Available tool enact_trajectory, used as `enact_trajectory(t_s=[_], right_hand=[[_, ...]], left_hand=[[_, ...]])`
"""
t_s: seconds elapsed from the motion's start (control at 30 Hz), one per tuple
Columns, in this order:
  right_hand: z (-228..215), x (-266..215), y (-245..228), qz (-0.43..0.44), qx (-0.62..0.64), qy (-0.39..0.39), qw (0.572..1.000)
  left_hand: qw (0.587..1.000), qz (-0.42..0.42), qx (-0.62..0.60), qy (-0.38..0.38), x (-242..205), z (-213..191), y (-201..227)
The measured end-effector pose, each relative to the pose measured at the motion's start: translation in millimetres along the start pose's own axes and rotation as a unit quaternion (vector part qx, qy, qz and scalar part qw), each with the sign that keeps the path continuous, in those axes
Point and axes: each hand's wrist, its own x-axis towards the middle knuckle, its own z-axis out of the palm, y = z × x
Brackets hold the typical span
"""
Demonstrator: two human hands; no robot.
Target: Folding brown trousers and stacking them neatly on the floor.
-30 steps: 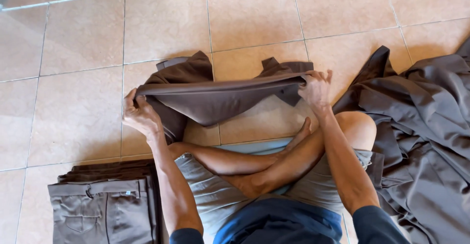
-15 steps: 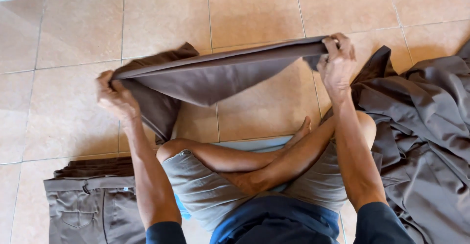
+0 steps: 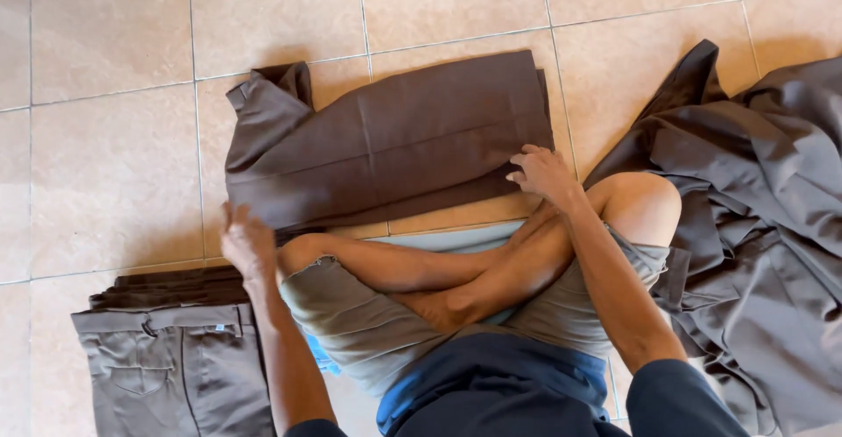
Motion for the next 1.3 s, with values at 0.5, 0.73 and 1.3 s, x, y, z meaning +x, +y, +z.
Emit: enact_trajectory(t_s=[0.5, 0.73, 1.3], right_hand=[[-16.6, 28.5, -6.6, -0.001, 0.076, 0.023, 0.997], [-18.3, 19.9, -9.3, -0.059, -0.050, 0.319, 0.945], [81.1, 112.7, 104.6, 0.263, 0.272, 0.125, 0.917]], left_hand=[[0.949, 0.216, -0.045, -0.225, -7.8, 135.4, 120.7], [0.920, 0.385, -0.017, -0.067, -38.6, 131.5, 145.5], [0.933, 0.325, -0.031, -0.149, -60.2, 117.7, 148.1]])
